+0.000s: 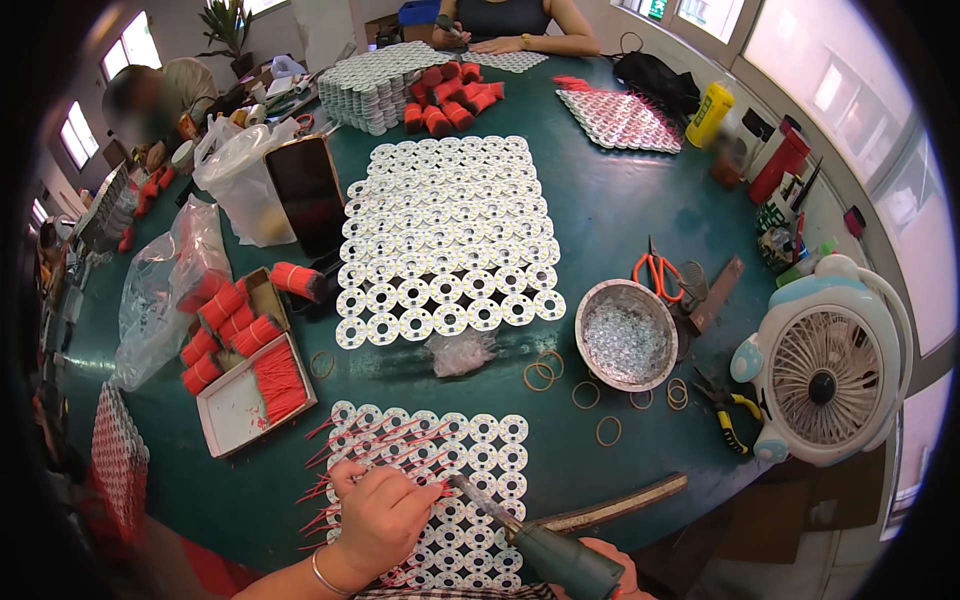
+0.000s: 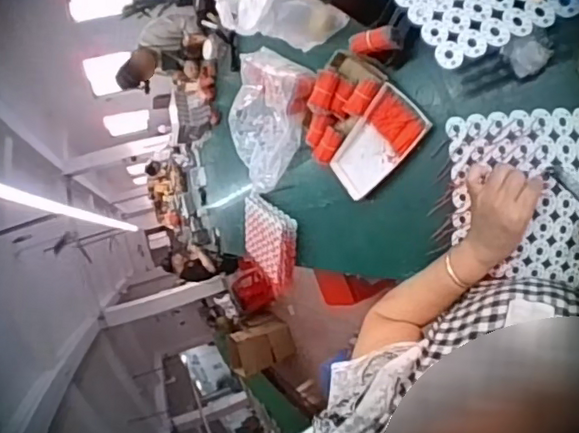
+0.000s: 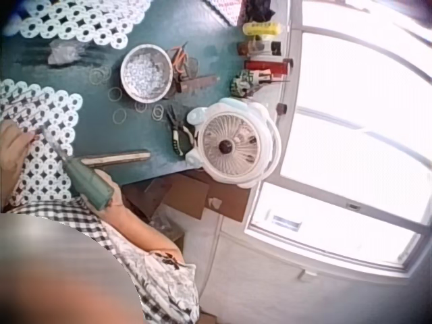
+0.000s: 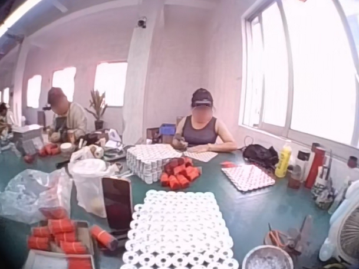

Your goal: The person connects red wires to circular LED panels using a soldering iron.

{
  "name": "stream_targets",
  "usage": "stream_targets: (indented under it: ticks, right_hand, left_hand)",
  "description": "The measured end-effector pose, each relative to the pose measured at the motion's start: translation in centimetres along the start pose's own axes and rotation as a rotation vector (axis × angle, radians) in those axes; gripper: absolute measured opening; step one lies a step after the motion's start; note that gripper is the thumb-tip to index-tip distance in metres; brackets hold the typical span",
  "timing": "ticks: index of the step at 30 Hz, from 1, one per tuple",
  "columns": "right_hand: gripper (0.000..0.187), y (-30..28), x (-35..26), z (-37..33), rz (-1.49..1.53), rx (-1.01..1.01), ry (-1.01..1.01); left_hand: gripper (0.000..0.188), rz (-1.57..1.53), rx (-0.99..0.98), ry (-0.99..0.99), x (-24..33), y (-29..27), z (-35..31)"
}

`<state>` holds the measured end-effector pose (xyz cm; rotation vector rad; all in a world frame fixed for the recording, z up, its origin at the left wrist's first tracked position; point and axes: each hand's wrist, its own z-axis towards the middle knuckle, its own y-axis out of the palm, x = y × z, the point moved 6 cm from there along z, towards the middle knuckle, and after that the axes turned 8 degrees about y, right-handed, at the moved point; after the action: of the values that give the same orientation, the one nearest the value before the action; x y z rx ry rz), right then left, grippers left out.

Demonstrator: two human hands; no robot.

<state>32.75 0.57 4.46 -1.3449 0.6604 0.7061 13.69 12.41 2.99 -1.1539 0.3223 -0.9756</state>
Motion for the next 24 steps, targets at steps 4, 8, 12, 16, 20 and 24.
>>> stream_targets:
  ticks: [4,8,12,16,20,24]
  right_hand:
    - [0.044,0.1,0.6,0.0,0.0,-0.015,0.049]
    - [0.042,-0.1,0.5,0.7,0.086,-0.001,0.047]
    - [0.041,-0.8,0.2,-0.2,0.227,0.027,0.024]
    - [0.04,-0.8,0.9,-0.6,0.214,0.048,0.015]
    - [0.04,-0.1,2.5,-2.9,0.16,-0.048,0.181]
    - [0.042,-0.3,1.6,-2.5,0.044,0.015,0.025]
  left_hand:
    - [0.011,-0.008,0.007,-0.006,0.0,0.1,-0.1]
    - [0.01,0.004,0.009,-0.009,-0.1,0.0,-0.2]
    - [0.009,-0.01,0.024,0.012,0.3,0.2,0.1]
    - [0.009,0.008,0.014,-0.01,0.2,0.1,-0.1]
    - [0.01,-0.015,0.029,0.033,0.6,0.1,-0.2]
    - [0.011,-0.017,0.014,0.028,0.6,0.3,-0.3]
